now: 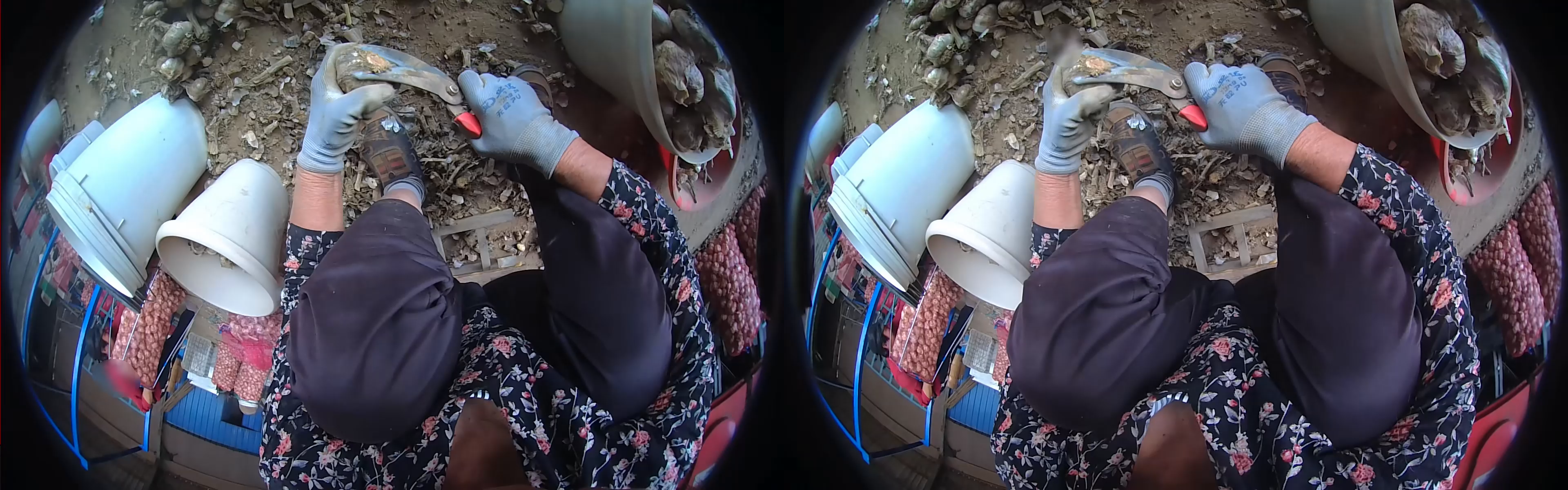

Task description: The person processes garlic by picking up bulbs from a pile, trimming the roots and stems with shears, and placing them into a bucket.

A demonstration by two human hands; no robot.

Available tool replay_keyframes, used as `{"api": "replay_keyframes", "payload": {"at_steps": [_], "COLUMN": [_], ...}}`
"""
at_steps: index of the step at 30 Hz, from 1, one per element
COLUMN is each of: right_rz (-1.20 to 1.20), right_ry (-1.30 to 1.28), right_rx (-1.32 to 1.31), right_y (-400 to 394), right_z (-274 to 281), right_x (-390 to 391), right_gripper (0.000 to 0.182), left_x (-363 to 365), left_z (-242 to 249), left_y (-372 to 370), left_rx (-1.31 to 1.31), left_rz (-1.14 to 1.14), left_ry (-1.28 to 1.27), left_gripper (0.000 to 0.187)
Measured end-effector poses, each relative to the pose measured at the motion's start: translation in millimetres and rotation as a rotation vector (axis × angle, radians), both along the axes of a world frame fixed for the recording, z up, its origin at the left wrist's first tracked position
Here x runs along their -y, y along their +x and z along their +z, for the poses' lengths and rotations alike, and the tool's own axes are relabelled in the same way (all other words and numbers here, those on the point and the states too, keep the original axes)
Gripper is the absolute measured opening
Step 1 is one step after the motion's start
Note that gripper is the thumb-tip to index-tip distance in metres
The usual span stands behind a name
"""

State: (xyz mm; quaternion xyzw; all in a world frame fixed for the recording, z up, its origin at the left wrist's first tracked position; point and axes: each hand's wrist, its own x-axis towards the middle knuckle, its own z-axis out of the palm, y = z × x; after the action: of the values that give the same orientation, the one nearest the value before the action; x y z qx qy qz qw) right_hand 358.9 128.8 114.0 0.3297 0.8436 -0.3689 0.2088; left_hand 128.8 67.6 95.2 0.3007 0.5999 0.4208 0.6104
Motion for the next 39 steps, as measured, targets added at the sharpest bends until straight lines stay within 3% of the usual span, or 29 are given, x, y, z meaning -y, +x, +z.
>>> {"api": "replay_keyframes", "payload": {"at_steps": [2,5,6,11,14,17,19,22,27,29,30,31,32,33,34,35,36,37,39], "right_rz": [-0.012,-0.045,-0.067,-0.158,-0.155,-0.055,-0.064,-0.035,0.038,-0.066,-0.117,-0.123,-0.249,-0.374,-0.429,-0.525,-0.577,-0.629,-0.675], "right_ry": [-0.005,-0.062,-0.113,-0.081,-0.022,0.093,0.157,0.208,0.131,-0.144,-0.156,-0.143,-0.137,-0.137,-0.097,-0.046,-0.017,0.014,0.019], "right_rx": [-0.032,-0.068,-0.07,-0.117,-0.217,-0.276,-0.298,-0.248,-0.165,-0.071,-0.096,-0.094,-0.071,-0.05,0.039,0.011,0.057,0.104,0.104], "right_y": [6,14,16,31,37,28,21,9,4,11,17,24,31,36,37,43,44,43,43], "right_z": [-5,-9,-10,-14,-14,-15,-13,-10,-6,-6,-9,-15,-23,-27,-31,-46,-47,-46,-38], "right_x": [5,7,6,8,9,6,6,4,1,2,5,8,10,10,4,4,-1,-8,-20], "right_gripper": [0.044,0.04,0.038,0.034,0.034,0.035,0.037,0.04,0.037,0.034,0.031,0.031,0.032,0.032,0.036,0.034,0.036,0.038,0.04], "left_x": [7,16,6,19,18,15,12,9,15,20,28,48,52,84,80,137,133,143,141], "left_z": [-3,-9,0,-11,0,3,5,10,12,26,44,50,93,103,142,143,171,183,172], "left_y": [-1,-5,-3,-10,-12,2,1,9,8,8,7,-11,-3,-45,-38,-106,-91,-100,-101], "left_rx": [0.241,0.282,0.683,0.7,0.466,0.402,0.378,0.106,0.242,0.086,-0.112,-0.507,-0.509,-0.63,-1.163,-1.512,-1.898,-2.057,-2.335], "left_rz": [0.058,0.036,-0.022,-0.024,0.034,0.164,0.042,-0.136,-0.096,0.014,0.067,0.035,0.321,0.428,0.432,0.213,0.148,-0.07,-0.119], "left_ry": [-0.09,-0.113,-0.075,-0.056,-0.13,-0.049,-0.07,-0.171,-0.209,-0.318,-0.113,0.042,0.02,-0.043,-0.173,-0.159,-0.64,-0.916,-0.475], "left_gripper": [0.048,0.049,0.049,0.054,0.069,0.058,0.063,0.064,0.065,0.065,0.064,0.061,0.045,0.042,0.048,0.062,0.073,0.076,0.06]}}
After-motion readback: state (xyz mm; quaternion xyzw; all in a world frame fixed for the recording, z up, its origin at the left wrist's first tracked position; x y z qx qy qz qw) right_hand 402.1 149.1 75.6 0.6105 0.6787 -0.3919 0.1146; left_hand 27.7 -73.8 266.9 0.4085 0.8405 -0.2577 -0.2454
